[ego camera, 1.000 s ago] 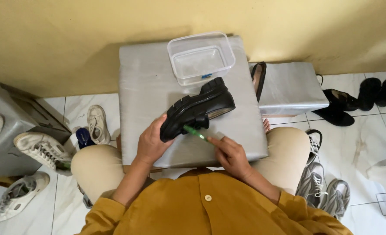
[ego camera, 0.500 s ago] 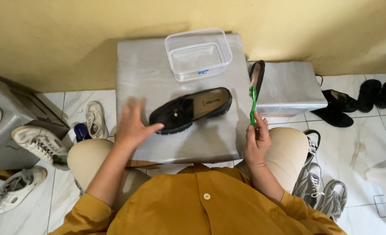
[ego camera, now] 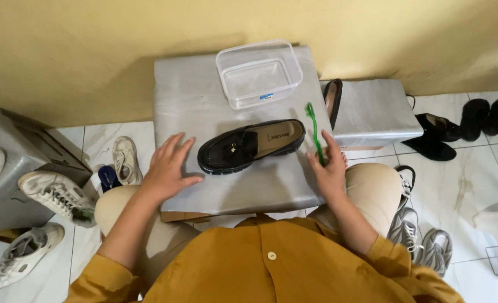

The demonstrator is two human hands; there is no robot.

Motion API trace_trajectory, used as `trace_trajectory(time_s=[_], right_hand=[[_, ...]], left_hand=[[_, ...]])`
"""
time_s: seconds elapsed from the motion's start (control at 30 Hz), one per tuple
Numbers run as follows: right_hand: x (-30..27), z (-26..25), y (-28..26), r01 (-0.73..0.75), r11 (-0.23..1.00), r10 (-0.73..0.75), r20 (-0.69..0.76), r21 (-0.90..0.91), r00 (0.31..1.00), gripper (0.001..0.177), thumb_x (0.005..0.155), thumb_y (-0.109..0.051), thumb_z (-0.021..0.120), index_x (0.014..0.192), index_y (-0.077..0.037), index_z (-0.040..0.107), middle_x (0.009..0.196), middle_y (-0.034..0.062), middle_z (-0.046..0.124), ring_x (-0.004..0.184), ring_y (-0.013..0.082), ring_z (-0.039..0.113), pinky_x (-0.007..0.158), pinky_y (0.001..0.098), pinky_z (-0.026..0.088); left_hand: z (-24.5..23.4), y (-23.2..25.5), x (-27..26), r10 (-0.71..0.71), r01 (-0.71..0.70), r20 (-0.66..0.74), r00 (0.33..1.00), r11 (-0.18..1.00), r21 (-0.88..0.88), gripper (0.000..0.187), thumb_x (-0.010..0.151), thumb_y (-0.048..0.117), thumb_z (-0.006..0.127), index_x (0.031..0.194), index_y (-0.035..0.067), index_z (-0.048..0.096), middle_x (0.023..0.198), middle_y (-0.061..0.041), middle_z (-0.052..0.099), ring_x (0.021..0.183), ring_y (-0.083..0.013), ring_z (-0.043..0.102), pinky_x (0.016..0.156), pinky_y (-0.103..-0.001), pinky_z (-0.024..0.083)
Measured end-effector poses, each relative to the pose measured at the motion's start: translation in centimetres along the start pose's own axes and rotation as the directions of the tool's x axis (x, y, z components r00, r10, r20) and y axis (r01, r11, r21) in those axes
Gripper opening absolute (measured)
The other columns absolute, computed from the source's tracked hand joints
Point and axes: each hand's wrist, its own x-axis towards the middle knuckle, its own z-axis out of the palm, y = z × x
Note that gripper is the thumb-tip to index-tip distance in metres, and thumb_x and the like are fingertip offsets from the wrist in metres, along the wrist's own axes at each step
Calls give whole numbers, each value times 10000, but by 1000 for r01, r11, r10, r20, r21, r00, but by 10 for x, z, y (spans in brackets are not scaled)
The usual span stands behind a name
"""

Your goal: The person cleans a black shoe using a toothbrush dipped in a container of soapy water, scrubbing the sole and the sides of the shoe while sitting on the floor.

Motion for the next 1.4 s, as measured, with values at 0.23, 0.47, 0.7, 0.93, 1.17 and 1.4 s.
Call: trace_trajectory(time_s=[0.23, 0.47, 0.7, 0.93, 1.17, 1.4], right_hand=[[53, 21, -1, -19, 997, 32, 201, -69, 979, 675, 733, -203, 933, 1352, -139, 669, 659, 10, 585, 573, 163, 568, 613, 307, 470], [50, 64, -43, 159, 952, -90, 257, -262, 962, 551, 801, -389, 872, 1258, -147, 680, 657, 80, 638, 675, 311, 674, 667, 439, 517], [38, 123, -96, 254, 928, -127, 411, -272, 903, 469, 888, -380, 778, 1295, -195, 634, 776, 25, 714, 796, 278, 737, 729, 420, 576], [70, 170, -129, 221, 975, -181, 474, -29, 862, 493, 944, -187, 667, 1426, -179, 564, 959, 115, 777, 1019, 392, 711, 927, 508, 550], [108, 146, -160, 367, 927, -241, 622, -79, 745, 449, 1009, -281, 615, 1451, -248, 539, 1125, 159, 745, 1104, 385, 688, 1000, 527, 526], [199, 82, -143, 490, 738, -138, 607, -464, 782, 337, 1023, -212, 534, 1345, -171, 625, 1105, 218, 719, 1047, 461, 686, 902, 577, 534]], left_hand=[[29, -12, 27, 147, -144, -193, 970, 989, 29, 757, 797, 561, 799, 1404, 170, 571, 1600, -108, 382, 1534, -366, 233, 1186, -684, 174], [9, -69, 32, 106, -141, -285, 953, 984, -108, 698, 711, 453, 877, 1289, 123, 665, 1445, -123, 574, 1391, -404, 476, 1145, -578, 365], [-34, -70, -26, -250, 244, -46, 967, 963, -114, 852, 680, 393, 901, 1413, 101, 581, 1367, -155, 623, 1301, -354, 588, 1080, -489, 478], [-37, -10, -70, -304, 321, 122, 945, 933, -161, 634, 789, 555, 767, 1207, 80, 723, 1110, -176, 776, 1138, -355, 706, 975, -489, 552], [33, 19, -29, 325, -282, 60, 944, 886, -368, 815, 807, 440, 819, 1411, -28, 537, 1324, -308, 613, 1327, -520, 484, 1135, -576, 361], [92, 33, 38, 485, -500, -149, 861, 761, -412, 773, 800, 338, 828, 1463, 67, 537, 1524, -167, 518, 1457, -423, 379, 1214, -531, 266]])
